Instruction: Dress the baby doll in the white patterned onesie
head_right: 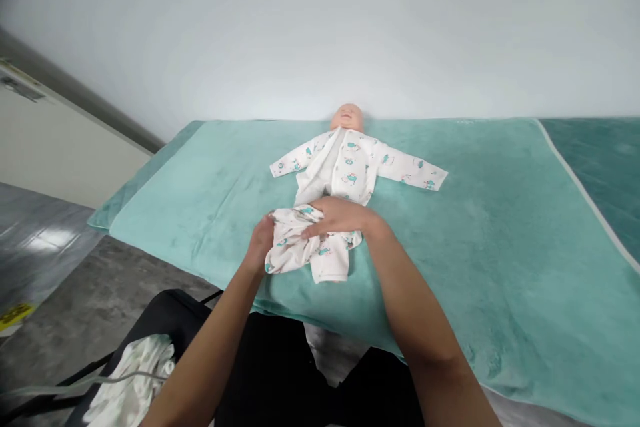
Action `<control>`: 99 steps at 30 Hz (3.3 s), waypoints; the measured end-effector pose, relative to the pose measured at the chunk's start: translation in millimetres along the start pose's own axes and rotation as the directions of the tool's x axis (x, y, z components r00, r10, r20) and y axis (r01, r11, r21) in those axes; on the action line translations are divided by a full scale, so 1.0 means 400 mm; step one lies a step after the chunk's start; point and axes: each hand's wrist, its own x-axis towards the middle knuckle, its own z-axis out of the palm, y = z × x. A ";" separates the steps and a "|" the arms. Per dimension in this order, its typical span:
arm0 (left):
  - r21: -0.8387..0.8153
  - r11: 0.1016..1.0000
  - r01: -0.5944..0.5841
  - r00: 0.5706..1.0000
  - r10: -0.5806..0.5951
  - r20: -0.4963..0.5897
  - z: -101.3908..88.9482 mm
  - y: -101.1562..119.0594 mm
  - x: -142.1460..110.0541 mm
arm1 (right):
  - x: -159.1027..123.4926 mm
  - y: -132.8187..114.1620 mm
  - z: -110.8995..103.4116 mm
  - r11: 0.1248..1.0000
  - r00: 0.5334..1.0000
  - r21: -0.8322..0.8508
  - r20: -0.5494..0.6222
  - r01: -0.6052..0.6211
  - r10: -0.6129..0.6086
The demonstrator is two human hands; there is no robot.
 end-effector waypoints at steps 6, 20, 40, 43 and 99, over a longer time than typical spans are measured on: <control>0.013 0.997 -0.072 0.995 0.071 0.063 0.028 0.002 0.177 | 0.022 0.056 0.008 0.991 0.870 0.116 -0.493 0.067 -0.001; 0.393 0.843 -0.367 0.930 0.349 0.118 0.119 0.073 0.213 | 0.023 0.086 0.063 0.990 0.417 -0.133 -0.898 0.045 -0.140; 0.223 0.961 -0.161 0.945 0.084 0.317 -0.030 -0.005 0.199 | -0.134 0.257 -0.038 0.953 -0.142 0.144 -0.984 -0.268 0.109; 0.179 0.971 -0.156 0.905 0.068 0.421 -0.035 0.007 0.194 | -0.159 0.203 -0.007 0.919 -0.154 0.016 -0.987 -0.394 -0.049; 0.212 0.938 -0.276 0.936 0.211 0.283 0.136 0.062 0.437 | 0.055 0.256 -0.064 0.978 0.171 0.166 -0.968 -0.123 0.186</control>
